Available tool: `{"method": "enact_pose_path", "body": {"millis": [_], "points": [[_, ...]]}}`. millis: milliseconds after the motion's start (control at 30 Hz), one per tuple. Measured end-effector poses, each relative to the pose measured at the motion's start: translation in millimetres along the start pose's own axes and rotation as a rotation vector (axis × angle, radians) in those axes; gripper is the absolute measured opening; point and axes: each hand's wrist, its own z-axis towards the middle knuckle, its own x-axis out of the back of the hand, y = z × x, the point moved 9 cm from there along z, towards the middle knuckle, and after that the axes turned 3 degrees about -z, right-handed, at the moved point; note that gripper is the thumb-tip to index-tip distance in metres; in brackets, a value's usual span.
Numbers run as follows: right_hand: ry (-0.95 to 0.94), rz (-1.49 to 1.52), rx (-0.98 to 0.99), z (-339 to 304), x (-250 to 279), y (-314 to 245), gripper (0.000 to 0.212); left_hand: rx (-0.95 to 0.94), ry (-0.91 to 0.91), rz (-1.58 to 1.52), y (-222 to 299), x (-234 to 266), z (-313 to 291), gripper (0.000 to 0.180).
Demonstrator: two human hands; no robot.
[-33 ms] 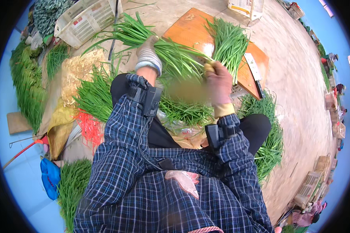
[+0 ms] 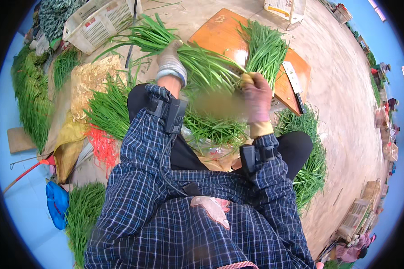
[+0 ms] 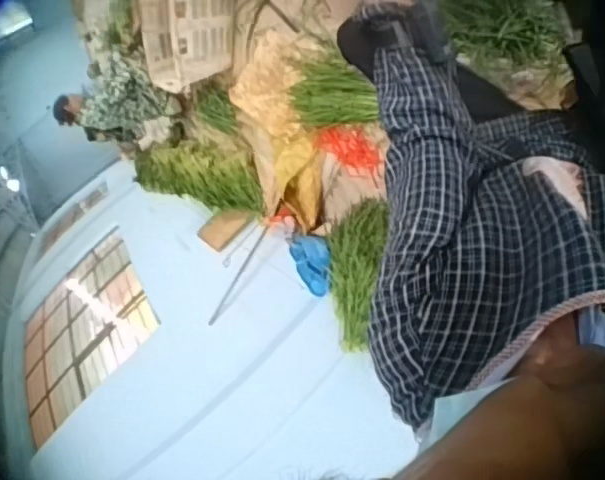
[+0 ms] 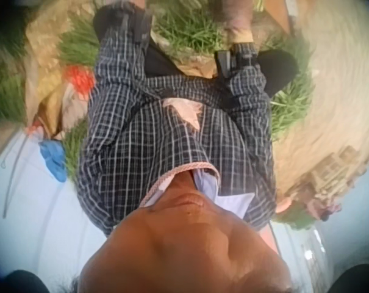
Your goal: Sorting and trimming bunches of green chives while sitting on the floor.
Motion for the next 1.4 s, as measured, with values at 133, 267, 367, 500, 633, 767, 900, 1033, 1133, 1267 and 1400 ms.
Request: {"method": "enact_pose_path", "body": {"millis": [133, 267, 367, 500, 633, 767, 900, 1033, 1133, 1267, 1400], "points": [[-0.107, 0.279, -0.313, -22.4, 28.5, 33.1, 0.004, 0.008, 0.113, -0.021, 6.9, 15.8, 8.2, 0.031], [-0.282, -0.213, -0.228, -35.7, 29.6, 17.4, 0.018, -0.048, 0.226, 0.096, 13.2, 18.3, -3.6, 0.043], [-0.351, -0.670, -0.163, -36.5, -7.9, -57.7, 0.040, -0.034, 0.189, 0.110, 13.2, 18.1, -12.3, 0.045], [-0.262, -0.222, -0.186, -23.0, -34.5, -4.9, 0.023, -0.038, 0.203, 0.155, 10.3, 6.9, -35.0, 0.055], [-0.158, 0.319, -0.315, -24.2, 7.5, 24.1, 0.012, -0.006, 0.305, 0.143, 21.6, 21.8, -25.9, 0.057], [-0.395, -0.279, -0.210, -31.3, 14.2, 30.1, 0.015, -0.052, 0.327, 0.175, 25.2, 24.6, -21.5, 0.058], [-0.304, -0.772, 0.128, -24.6, -36.1, -52.9, 0.018, -0.041, 0.293, 0.174, 11.5, 17.3, -25.7, 0.058], [-0.216, -0.766, 0.322, -17.6, -42.7, -51.2, 0.013, -0.016, 0.304, 0.208, 9.6, 17.9, -25.1, 0.059], [-0.335, -0.747, 0.183, -22.7, -18.9, -29.2, 0.015, -0.008, 0.374, 0.101, 25.2, 29.4, -27.0, 0.053], [-0.759, -1.233, -0.058, -59.0, 15.6, 67.7, 0.019, -0.027, 0.371, 0.074, 29.1, 23.2, -29.0, 0.062], [-0.690, -1.078, -0.094, -57.2, -0.4, 36.5, 0.034, -0.087, 0.337, 0.156, 32.2, 21.0, -26.7, 0.067]]}}
